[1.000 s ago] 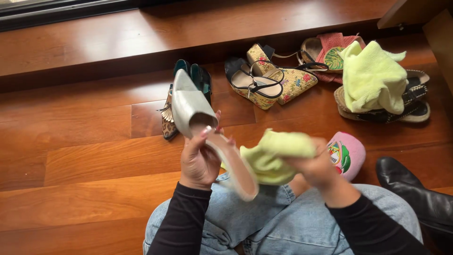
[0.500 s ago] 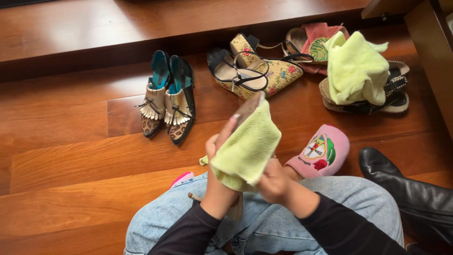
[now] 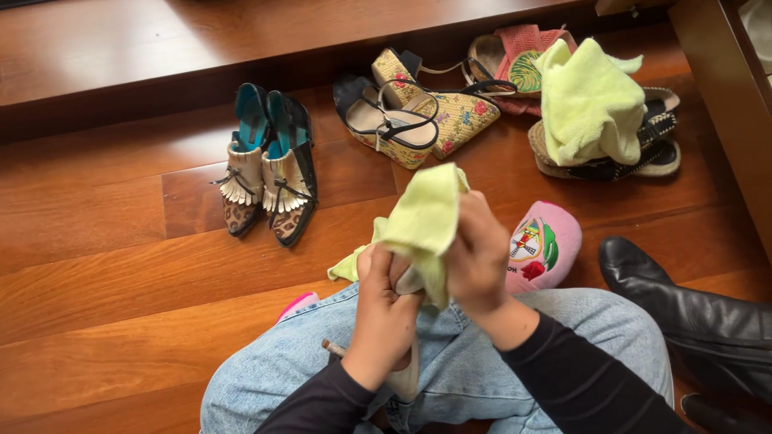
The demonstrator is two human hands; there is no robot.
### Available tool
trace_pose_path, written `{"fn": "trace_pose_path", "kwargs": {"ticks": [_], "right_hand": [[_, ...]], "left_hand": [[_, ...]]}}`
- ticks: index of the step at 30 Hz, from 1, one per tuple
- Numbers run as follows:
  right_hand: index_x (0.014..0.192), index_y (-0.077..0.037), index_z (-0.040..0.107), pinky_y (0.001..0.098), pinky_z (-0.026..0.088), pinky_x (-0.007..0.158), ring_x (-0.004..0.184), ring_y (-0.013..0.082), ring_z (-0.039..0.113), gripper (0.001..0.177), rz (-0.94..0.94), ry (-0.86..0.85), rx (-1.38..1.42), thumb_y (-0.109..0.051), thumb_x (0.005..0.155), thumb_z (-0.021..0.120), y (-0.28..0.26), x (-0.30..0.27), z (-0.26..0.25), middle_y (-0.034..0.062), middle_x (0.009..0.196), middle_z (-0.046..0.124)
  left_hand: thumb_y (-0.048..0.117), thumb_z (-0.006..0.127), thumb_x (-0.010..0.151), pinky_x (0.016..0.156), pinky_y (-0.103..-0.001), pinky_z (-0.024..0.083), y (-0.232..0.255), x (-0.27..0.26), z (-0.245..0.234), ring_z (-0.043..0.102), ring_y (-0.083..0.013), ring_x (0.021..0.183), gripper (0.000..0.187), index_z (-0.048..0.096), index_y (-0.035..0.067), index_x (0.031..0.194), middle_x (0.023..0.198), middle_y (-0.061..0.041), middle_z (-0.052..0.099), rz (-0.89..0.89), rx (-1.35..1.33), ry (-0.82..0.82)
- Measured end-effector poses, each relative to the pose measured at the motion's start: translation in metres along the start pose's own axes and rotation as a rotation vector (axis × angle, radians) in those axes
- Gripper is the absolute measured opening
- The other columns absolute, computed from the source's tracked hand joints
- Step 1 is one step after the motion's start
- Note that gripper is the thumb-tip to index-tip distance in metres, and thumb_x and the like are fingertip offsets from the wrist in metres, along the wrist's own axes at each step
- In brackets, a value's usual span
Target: Cleaning and wiping down various pairs of shoes with a cloth near a shoe cabinet.
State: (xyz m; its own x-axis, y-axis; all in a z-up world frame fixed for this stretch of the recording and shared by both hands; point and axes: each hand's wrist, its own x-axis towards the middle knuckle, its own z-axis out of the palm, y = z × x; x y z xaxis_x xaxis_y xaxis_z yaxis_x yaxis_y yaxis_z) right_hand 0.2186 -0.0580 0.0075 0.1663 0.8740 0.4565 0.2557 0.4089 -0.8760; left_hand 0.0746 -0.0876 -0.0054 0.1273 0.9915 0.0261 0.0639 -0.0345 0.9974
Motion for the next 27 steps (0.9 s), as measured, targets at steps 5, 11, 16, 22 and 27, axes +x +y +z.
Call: {"fn": "trace_pose_path", "kwargs": {"ticks": [5,11,16,22,27], "right_hand": [[0.13,0.0,0.065,0.0446,0.054,0.095,0.103,0.0266,0.067,0.032,0.395,0.11,0.647,-0.021,0.108,0.055,0.086,0.016,-0.037,0.0153,0.12,0.068],[0.139,-0.009,0.057,0.0418,0.035,0.113,0.135,0.0275,0.035,0.036,-0.011,-0.091,0.26,-0.024,0.106,0.06,0.006,0.016,-0.001,0.0132,0.15,0.029],[0.146,-0.016,0.051,0.039,0.019,0.128,0.162,0.0273,0.008,0.044,-0.334,-0.23,-0.069,-0.027,0.105,0.064,-0.053,0.0,0.02,0.0103,0.175,-0.003],[0.159,-0.012,0.047,0.0399,0.017,0.134,0.166,0.032,0.003,0.045,-0.054,-0.152,0.238,-0.017,0.115,0.055,-0.024,-0.025,0.017,0.0149,0.18,-0.012],[0.165,-0.015,0.041,0.0398,0.011,0.136,0.166,0.0252,-0.006,0.049,-0.105,-0.133,0.072,-0.023,0.116,0.047,-0.014,-0.024,0.012,0.0096,0.179,-0.006]], "left_hand": [[-0.013,0.063,0.079,0.114,-0.037,0.042,0.033,0.004,-0.004,0.055,-0.0283,0.13,0.079,0.049,0.011,0.153,0.139,-0.013,0.052,-0.005,0.038,-0.07],[-0.014,0.055,0.086,0.114,-0.035,0.043,0.029,0.015,-0.016,0.053,-0.026,0.139,0.083,0.033,0.015,0.16,0.152,-0.013,0.053,-0.12,-0.441,-0.095],[0.004,0.07,0.091,0.112,-0.037,0.047,-0.007,-0.003,-0.01,0.056,-0.0265,0.136,0.063,0.044,0.005,0.148,0.145,-0.015,0.056,0.2,0.068,-0.12],[0.015,0.066,0.096,0.104,-0.036,0.051,0.005,-0.002,-0.009,0.065,-0.0248,0.125,0.044,0.057,0.001,0.137,0.134,-0.014,0.067,0.035,-0.035,-0.188],[0.014,0.065,0.097,0.098,-0.033,0.053,0.011,-0.005,-0.005,0.068,-0.0211,0.116,0.038,0.061,0.0,0.133,0.127,-0.012,0.071,-0.147,-0.199,-0.177]]}}
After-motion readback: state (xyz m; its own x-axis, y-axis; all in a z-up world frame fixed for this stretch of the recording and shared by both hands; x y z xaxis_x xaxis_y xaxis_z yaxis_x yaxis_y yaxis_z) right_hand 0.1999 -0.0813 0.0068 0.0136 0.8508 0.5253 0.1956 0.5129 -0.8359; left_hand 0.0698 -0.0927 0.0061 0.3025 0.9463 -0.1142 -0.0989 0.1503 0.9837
